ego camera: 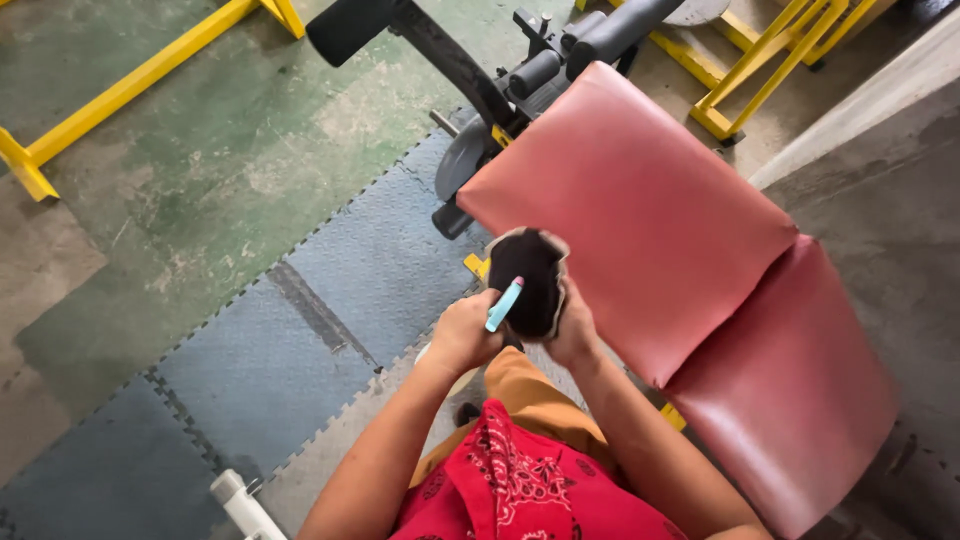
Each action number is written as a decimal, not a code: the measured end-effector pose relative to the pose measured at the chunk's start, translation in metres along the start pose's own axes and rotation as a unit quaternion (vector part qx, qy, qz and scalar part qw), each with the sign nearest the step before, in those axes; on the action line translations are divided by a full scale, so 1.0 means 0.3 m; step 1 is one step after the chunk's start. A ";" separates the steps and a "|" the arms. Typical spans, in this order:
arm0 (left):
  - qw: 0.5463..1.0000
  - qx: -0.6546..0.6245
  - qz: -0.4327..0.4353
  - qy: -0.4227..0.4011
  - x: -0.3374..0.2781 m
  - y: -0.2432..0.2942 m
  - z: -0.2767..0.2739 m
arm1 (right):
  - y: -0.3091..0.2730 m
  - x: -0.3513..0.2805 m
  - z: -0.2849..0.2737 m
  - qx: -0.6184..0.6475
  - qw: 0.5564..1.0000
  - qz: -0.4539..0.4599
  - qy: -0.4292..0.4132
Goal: Cleaning various gym machines and equipment using a spray bottle and a cloth.
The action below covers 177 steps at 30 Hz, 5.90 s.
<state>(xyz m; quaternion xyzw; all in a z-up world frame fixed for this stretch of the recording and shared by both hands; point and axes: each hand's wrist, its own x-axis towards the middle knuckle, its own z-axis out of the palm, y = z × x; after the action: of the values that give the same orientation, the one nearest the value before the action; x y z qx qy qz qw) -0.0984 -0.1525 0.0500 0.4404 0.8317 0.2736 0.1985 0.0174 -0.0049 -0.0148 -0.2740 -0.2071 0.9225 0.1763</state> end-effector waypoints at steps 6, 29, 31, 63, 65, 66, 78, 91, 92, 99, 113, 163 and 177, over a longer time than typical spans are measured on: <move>0.992 -0.096 0.060 0.062 0.181 -0.034 -0.054 | -0.231 0.130 0.221 -0.303 0.947 -0.086 0.070; 0.945 -0.251 0.060 0.202 0.664 0.062 -0.062 | -1.045 1.211 -0.018 -0.803 0.566 -0.020 0.185; 0.947 -0.250 0.052 0.195 0.684 0.067 -0.067 | -0.953 1.252 -0.083 -0.834 0.517 -0.096 0.170; 0.977 -0.158 0.091 0.114 0.558 -0.221 -0.162 | -0.325 0.996 0.144 -0.877 0.337 -0.338 0.050; 0.983 -0.165 0.051 0.056 0.572 -0.259 -0.189 | -0.208 0.905 0.188 -0.872 0.357 -0.332 0.031; 0.983 -0.166 0.063 0.048 0.573 -0.294 -0.188 | -0.163 0.867 0.189 -0.873 0.356 -0.331 0.046; 0.958 -0.152 0.232 -0.077 0.556 -0.529 -0.242 | 0.221 0.474 0.084 -0.545 0.798 -0.145 0.213; 0.825 -0.015 0.397 -0.402 0.339 -0.371 -0.048 | 0.455 -0.052 0.148 0.275 0.873 -0.383 0.126; 0.812 0.022 0.418 -0.406 0.321 -0.373 -0.007 | 0.500 -0.070 0.121 0.291 0.865 -0.381 0.148; 0.744 0.036 0.476 -0.467 0.106 -0.186 -0.005 | 0.608 -0.371 0.193 0.326 0.824 -0.434 0.162; 0.520 0.128 0.594 -0.600 -0.642 -0.132 0.298 | 1.238 -1.059 0.149 0.443 0.672 -0.560 0.199; 0.075 0.092 0.715 -0.689 -1.189 0.179 0.502 | 1.434 -1.271 0.410 0.304 0.297 -0.821 0.382; 0.079 0.006 0.697 -0.713 -1.958 0.138 0.460 | 1.959 -1.977 0.455 0.305 0.296 -0.831 0.359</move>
<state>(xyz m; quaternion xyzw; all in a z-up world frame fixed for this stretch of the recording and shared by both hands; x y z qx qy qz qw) 0.3195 -0.5889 0.0220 0.8108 -0.3806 -0.1592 0.4152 0.2813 -0.8048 0.0646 -0.1864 0.0558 0.0917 0.9766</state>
